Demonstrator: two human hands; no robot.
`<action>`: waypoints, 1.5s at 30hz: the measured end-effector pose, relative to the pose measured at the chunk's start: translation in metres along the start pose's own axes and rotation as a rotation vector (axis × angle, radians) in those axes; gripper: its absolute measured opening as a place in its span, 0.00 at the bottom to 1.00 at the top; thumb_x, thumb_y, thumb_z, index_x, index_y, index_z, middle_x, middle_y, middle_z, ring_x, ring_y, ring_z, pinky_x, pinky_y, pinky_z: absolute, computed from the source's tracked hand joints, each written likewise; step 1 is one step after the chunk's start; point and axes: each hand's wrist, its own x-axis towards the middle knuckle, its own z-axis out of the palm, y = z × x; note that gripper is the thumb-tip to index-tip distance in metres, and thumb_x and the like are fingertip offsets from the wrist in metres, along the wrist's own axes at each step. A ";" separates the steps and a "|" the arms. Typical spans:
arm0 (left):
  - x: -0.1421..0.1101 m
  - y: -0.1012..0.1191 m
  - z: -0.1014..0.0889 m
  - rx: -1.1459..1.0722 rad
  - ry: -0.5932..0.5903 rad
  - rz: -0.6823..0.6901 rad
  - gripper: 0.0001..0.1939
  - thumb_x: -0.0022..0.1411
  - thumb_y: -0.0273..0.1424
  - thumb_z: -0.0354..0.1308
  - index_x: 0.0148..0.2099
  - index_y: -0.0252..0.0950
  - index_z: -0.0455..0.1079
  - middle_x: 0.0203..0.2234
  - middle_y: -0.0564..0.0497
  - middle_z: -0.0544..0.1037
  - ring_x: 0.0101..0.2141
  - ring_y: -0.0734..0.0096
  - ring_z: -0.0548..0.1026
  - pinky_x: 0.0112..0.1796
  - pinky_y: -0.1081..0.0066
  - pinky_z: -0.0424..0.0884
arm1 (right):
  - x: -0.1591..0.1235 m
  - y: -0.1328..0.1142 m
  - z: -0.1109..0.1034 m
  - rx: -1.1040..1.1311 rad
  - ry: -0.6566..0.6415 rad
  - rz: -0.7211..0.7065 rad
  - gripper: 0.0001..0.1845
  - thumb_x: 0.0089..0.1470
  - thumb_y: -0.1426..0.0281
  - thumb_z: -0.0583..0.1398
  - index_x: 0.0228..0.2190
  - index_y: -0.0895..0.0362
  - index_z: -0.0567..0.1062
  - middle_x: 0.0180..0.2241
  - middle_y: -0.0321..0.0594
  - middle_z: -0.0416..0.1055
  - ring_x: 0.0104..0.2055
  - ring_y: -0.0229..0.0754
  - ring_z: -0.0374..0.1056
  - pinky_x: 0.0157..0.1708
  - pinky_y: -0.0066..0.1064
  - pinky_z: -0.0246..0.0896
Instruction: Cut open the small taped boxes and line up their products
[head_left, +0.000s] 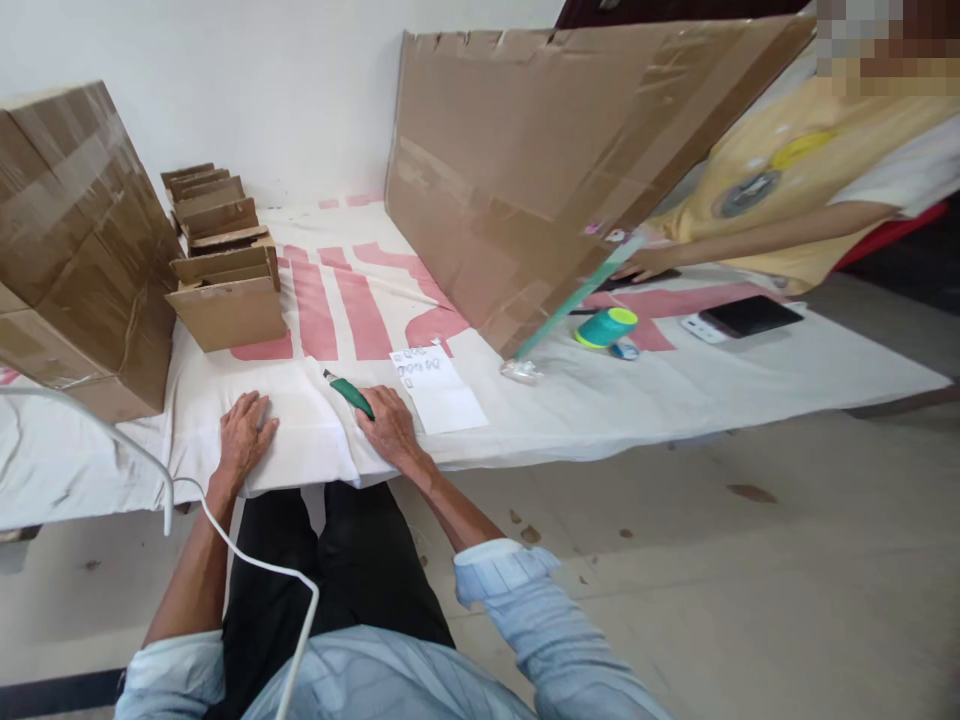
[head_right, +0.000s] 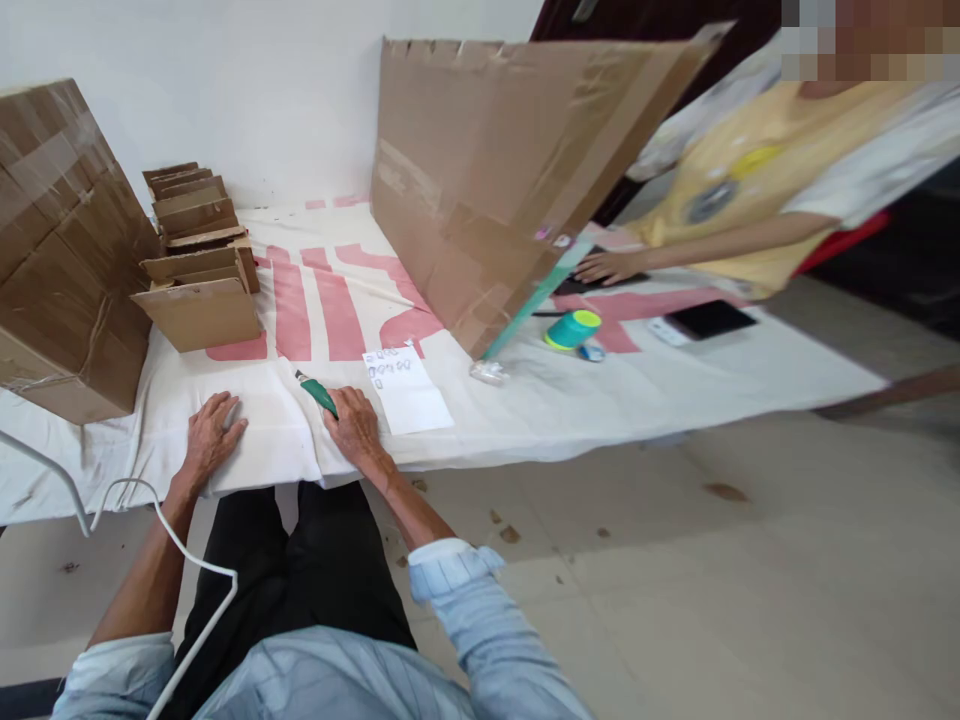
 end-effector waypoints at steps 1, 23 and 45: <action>-0.001 0.000 0.000 0.013 0.005 -0.004 0.24 0.70 0.37 0.58 0.66 0.41 0.74 0.70 0.39 0.71 0.72 0.44 0.64 0.68 0.45 0.62 | 0.000 0.000 0.000 0.000 -0.001 0.000 0.18 0.64 0.72 0.58 0.53 0.56 0.78 0.48 0.51 0.77 0.51 0.56 0.67 0.53 0.45 0.65; -0.035 0.006 0.003 0.020 0.023 0.007 0.19 0.70 0.36 0.59 0.61 0.43 0.77 0.69 0.42 0.74 0.71 0.47 0.66 0.67 0.48 0.63 | -0.007 0.002 0.006 -0.028 0.049 -0.063 0.17 0.63 0.72 0.58 0.52 0.57 0.77 0.46 0.50 0.76 0.49 0.54 0.67 0.53 0.44 0.65; -0.021 -0.010 0.001 0.021 0.097 0.045 0.18 0.68 0.38 0.60 0.57 0.42 0.80 0.66 0.42 0.77 0.68 0.45 0.71 0.66 0.47 0.68 | 0.008 -0.008 0.003 -0.080 0.010 -0.014 0.16 0.65 0.73 0.59 0.53 0.57 0.77 0.48 0.49 0.77 0.52 0.52 0.68 0.54 0.41 0.63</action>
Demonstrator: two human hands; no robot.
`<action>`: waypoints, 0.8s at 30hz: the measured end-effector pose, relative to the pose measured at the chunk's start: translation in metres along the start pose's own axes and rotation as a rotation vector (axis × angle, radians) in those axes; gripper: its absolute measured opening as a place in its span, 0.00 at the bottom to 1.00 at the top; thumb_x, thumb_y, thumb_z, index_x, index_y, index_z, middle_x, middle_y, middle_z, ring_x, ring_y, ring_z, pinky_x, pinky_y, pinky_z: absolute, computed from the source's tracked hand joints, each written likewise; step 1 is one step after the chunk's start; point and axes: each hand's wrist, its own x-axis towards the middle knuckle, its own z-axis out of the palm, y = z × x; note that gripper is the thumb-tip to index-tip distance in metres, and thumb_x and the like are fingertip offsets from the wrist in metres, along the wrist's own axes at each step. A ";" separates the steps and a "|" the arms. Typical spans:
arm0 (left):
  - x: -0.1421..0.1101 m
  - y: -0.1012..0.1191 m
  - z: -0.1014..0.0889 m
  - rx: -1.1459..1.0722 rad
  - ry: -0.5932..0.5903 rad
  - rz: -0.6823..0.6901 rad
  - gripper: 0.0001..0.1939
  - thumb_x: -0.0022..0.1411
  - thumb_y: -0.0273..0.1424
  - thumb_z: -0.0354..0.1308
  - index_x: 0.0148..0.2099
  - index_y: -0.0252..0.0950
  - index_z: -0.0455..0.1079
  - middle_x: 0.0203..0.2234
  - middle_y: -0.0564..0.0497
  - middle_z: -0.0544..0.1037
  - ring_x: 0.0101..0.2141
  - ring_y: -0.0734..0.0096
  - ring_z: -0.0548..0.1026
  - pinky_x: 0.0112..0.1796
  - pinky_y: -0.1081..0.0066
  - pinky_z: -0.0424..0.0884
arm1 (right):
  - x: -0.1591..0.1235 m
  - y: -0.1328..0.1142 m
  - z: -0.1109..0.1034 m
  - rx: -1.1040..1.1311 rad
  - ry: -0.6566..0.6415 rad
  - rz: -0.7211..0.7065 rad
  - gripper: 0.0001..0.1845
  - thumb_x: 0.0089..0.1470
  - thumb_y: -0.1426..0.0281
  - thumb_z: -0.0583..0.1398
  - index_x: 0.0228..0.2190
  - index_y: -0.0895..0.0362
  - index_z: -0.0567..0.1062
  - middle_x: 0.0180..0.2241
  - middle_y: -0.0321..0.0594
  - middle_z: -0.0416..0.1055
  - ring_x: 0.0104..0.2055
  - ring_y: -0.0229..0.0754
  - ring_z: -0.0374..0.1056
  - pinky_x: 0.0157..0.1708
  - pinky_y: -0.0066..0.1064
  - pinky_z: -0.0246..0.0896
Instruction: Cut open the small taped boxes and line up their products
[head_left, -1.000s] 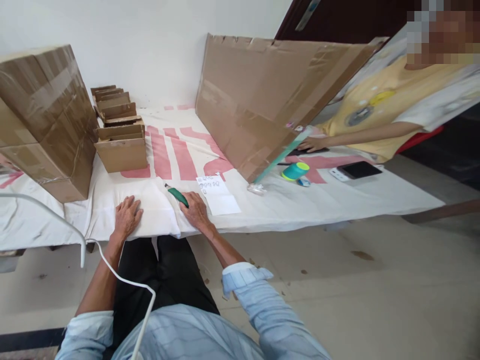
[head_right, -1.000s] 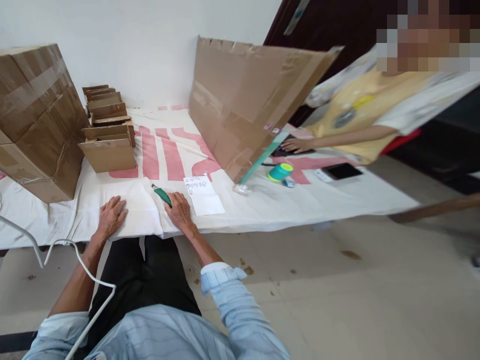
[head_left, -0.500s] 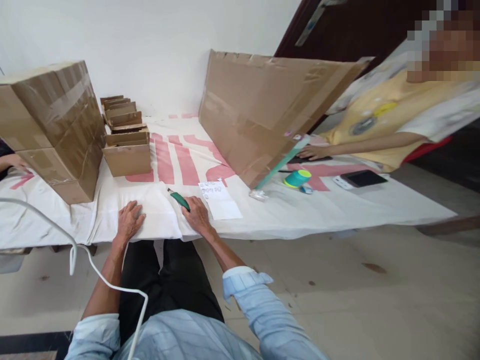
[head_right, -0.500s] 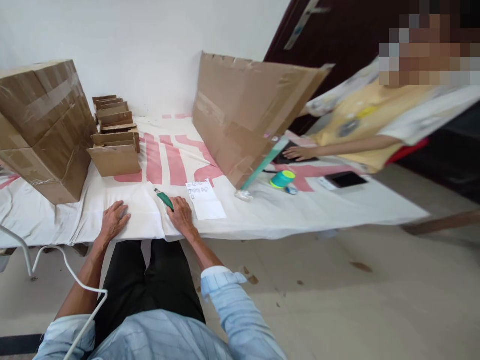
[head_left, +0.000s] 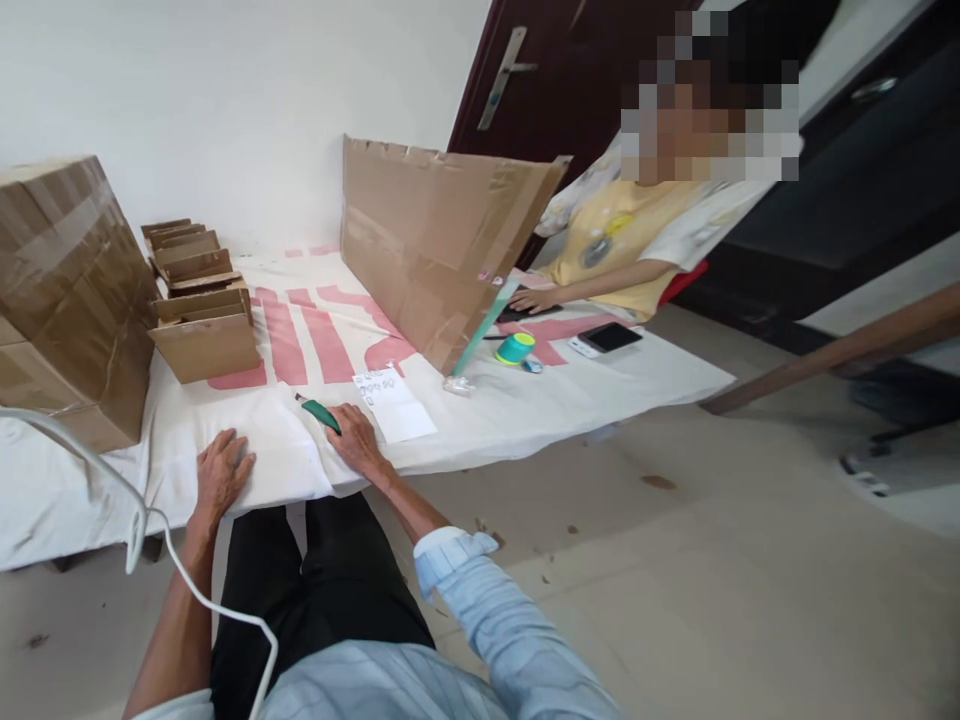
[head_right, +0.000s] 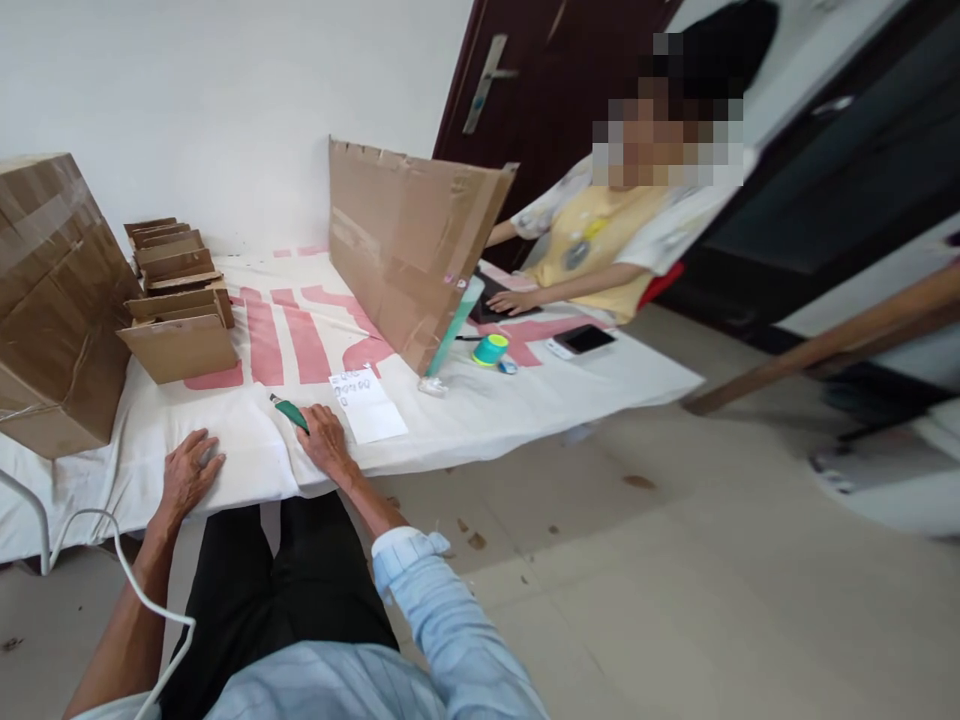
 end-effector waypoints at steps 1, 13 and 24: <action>0.000 0.000 0.000 0.007 0.001 -0.002 0.18 0.69 0.38 0.60 0.57 0.43 0.80 0.66 0.43 0.77 0.68 0.46 0.71 0.66 0.48 0.68 | 0.000 0.000 0.000 -0.001 0.000 0.005 0.16 0.65 0.73 0.59 0.53 0.57 0.77 0.48 0.48 0.77 0.51 0.52 0.68 0.54 0.40 0.63; 0.008 -0.004 0.001 -0.024 0.029 -0.009 0.15 0.67 0.37 0.61 0.54 0.43 0.81 0.64 0.43 0.79 0.65 0.48 0.75 0.65 0.47 0.69 | 0.005 -0.006 -0.010 0.000 -0.029 0.016 0.17 0.66 0.71 0.61 0.54 0.54 0.77 0.50 0.48 0.76 0.53 0.52 0.67 0.55 0.41 0.64; 0.027 -0.011 -0.003 -0.072 0.029 0.020 0.18 0.65 0.45 0.63 0.51 0.42 0.82 0.61 0.43 0.80 0.59 0.42 0.79 0.63 0.42 0.73 | 0.002 -0.026 -0.029 0.126 0.094 0.070 0.14 0.66 0.72 0.62 0.52 0.56 0.79 0.54 0.50 0.74 0.56 0.52 0.67 0.58 0.45 0.65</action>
